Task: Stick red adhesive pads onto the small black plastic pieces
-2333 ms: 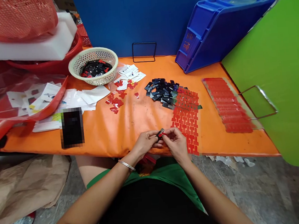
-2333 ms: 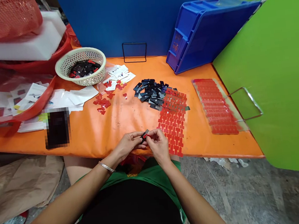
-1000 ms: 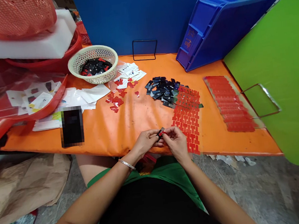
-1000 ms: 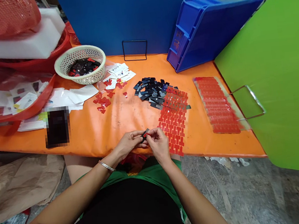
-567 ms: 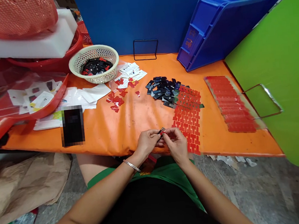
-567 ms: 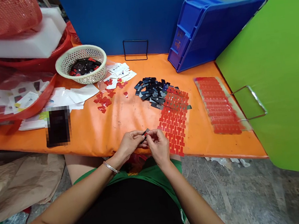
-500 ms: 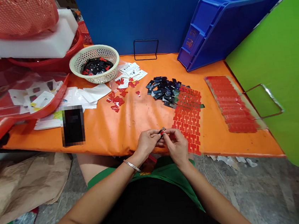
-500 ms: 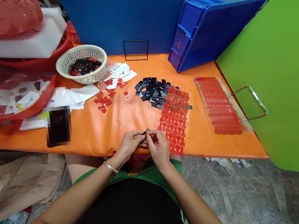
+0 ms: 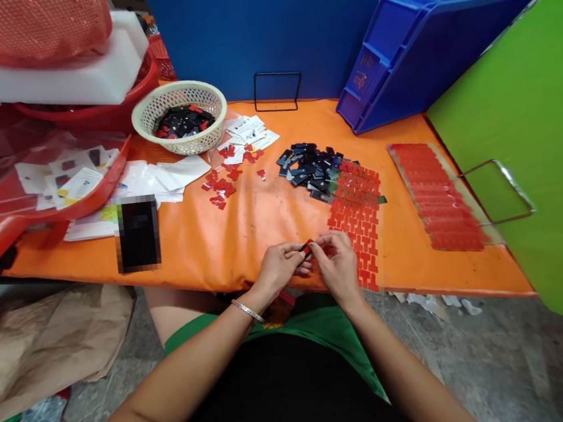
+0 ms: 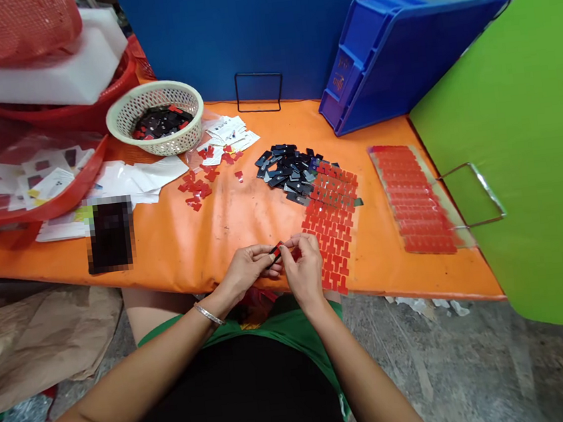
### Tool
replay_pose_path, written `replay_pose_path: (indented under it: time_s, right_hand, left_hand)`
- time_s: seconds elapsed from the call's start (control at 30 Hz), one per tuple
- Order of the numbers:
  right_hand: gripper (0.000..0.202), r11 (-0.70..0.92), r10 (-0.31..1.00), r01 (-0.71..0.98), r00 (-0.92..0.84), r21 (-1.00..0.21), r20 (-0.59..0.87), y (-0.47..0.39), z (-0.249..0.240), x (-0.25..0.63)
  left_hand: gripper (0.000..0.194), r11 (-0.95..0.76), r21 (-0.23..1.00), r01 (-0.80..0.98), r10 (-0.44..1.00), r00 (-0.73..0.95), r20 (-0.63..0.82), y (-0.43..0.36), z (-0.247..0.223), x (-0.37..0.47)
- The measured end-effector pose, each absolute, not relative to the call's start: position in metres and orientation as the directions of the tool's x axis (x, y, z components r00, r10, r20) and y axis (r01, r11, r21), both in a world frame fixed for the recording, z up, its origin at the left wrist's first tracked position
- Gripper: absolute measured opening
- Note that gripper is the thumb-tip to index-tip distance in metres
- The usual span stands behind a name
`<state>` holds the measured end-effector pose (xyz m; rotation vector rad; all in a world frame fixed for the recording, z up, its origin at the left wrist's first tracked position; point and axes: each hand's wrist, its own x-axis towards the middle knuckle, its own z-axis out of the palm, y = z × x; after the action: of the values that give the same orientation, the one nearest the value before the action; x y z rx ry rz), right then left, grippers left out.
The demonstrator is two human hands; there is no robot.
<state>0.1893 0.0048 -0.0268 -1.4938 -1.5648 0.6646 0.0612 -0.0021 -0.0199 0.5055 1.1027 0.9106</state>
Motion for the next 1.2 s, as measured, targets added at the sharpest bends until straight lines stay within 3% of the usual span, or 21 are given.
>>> replay_pose_path:
  time_s: [0.4,0.5,0.57,0.63,0.7,0.8,0.93,1.03,1.1,1.2]
  right_hand:
    - [0.014,0.038,0.982,0.484,0.146,-0.874,0.123,0.006,-0.026,0.186]
    - [0.038,-0.064,0.976,0.351,0.216,-0.934,0.015,0.009,-0.025,0.188]
    - [0.045,-0.154,0.983,0.231,0.132,-0.961,-0.126,0.012,-0.022,0.192]
    - [0.040,-0.231,0.971,0.156,-0.032,-0.960,-0.238,0.014,-0.019,0.196]
    - [0.040,-0.265,0.953,0.130,-0.114,-0.955,-0.280,0.015,-0.016,0.198]
    - [0.042,-0.245,0.964,0.121,-0.076,-0.962,-0.255,0.015,-0.015,0.202]
    - [0.039,-0.076,0.991,0.202,0.123,-0.976,-0.052,0.014,-0.018,0.219]
    - [0.033,0.031,0.962,0.310,0.250,-0.950,0.113,0.015,-0.026,0.238]
    - [0.031,0.066,0.946,0.347,0.276,-0.936,0.170,0.015,-0.033,0.248]
    - [0.029,0.095,0.937,0.367,0.280,-0.925,0.207,0.016,-0.045,0.253]
  left_hand:
    - [0.015,0.534,0.748,-0.393,0.842,0.175,-0.510,-0.004,-0.020,0.059]
    - [0.021,0.525,0.747,-0.408,0.847,0.173,-0.502,-0.004,-0.022,0.058]
    - [0.027,0.523,0.746,-0.413,0.849,0.178,-0.497,-0.005,-0.022,0.057]
    - [0.030,0.518,0.752,-0.408,0.854,0.190,-0.485,-0.007,-0.021,0.057]
    - [0.032,0.524,0.753,-0.397,0.851,0.219,-0.477,-0.009,-0.019,0.056]
    - [0.030,0.538,0.735,-0.412,0.843,0.243,-0.480,-0.002,-0.013,0.046]
    - [0.016,0.388,0.795,-0.466,0.901,0.013,-0.433,0.043,0.009,0.001]
    - [0.020,0.137,0.898,-0.419,0.922,-0.277,-0.270,0.099,0.037,-0.050]
    - [0.020,0.013,0.933,-0.359,0.882,-0.436,-0.180,0.136,0.055,-0.084]
    - [0.018,-0.023,0.968,-0.252,0.781,-0.609,-0.140,0.177,0.074,-0.126]
